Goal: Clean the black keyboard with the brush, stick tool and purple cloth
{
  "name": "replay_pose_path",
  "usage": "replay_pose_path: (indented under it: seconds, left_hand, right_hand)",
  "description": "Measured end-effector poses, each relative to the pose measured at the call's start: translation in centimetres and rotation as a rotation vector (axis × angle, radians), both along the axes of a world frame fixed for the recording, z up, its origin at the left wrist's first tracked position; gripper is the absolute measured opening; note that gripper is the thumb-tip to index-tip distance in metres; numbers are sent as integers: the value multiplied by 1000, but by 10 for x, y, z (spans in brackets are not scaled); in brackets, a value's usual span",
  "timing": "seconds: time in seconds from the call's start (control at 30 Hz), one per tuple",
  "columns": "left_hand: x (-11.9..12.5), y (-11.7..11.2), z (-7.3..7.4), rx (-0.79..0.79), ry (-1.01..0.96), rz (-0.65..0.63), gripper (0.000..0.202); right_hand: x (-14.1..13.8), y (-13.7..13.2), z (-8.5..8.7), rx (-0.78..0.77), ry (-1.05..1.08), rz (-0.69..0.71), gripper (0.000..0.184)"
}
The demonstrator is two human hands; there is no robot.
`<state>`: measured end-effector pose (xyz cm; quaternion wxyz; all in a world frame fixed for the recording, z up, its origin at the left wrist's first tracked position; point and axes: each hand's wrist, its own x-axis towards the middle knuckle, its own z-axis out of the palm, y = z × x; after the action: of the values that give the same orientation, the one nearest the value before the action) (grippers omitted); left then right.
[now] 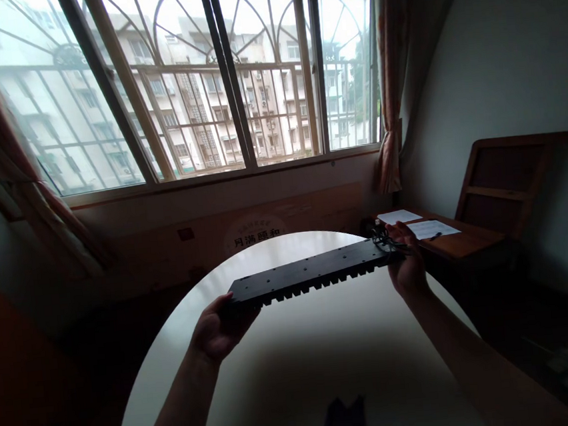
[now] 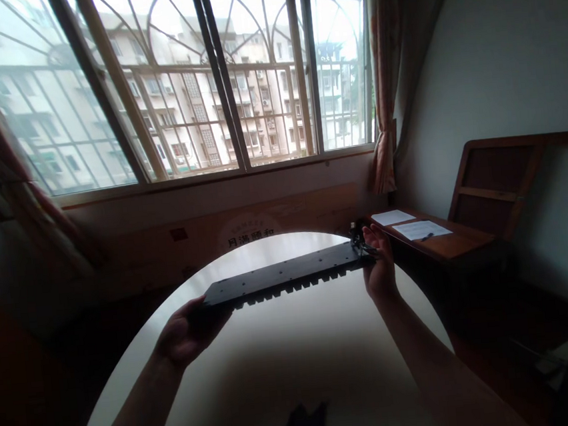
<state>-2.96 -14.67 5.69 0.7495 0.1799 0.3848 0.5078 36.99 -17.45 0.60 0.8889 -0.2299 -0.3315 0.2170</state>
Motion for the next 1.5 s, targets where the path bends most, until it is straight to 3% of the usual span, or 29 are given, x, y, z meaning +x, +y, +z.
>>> replay_pose_path:
  seconds: [0.17, 0.23, 0.3, 0.37, 0.47, 0.53, 0.77, 1.0, 1.07, 1.17, 1.33, 1.4, 1.5]
  left_hand:
    - [6, 2, -7, 53, -70, 76, 52]
    - [7, 2, -8, 50, -63, 130, 53]
    - [8, 2, -8, 55, -47, 179, 54]
    - [10, 2, -8, 68, -29, 219, 53]
    - [12, 2, -9, 83, -9, 268, 51]
    - [13, 2, -10, 87, -4, 281, 51]
    - [27, -8, -7, 116, -3, 265, 43]
    - [30, -7, -12, 155, -50, 249, 41]
    - [25, -4, -14, 158, -70, 254, 42]
    - [18, -1, -12, 187, -92, 272, 44]
    - [13, 1, -9, 209, -92, 329, 44]
    - [13, 2, -9, 167, -76, 355, 42]
    - [13, 3, -11, 144, -85, 358, 40]
  right_hand:
    - [2, 3, -1, 4, 58, 39, 49]
    - [3, 2, 0, -50, 21, -33, 51]
    - [4, -2, 3, -103, -46, -175, 55]
    - [4, -10, 7, -143, -213, -403, 56]
    - [-8, -27, 15, -150, -664, -728, 56]
    - [-26, -37, 20, -134, -933, -805, 60]
    - [-88, -46, 30, -48, -1400, -829, 82]
    - [-110, -11, 93, -206, -1420, -773, 74]
    - [-116, 2, 104, -228, -1420, -715, 72]
    - [-124, 22, 96, -380, -1512, -537, 71]
    - [-129, 46, 61, -697, -1783, 0, 81]
    - [-127, 48, 59, -674, -1753, -9, 83]
    - [-121, 44, 73, -468, -1577, -305, 81]
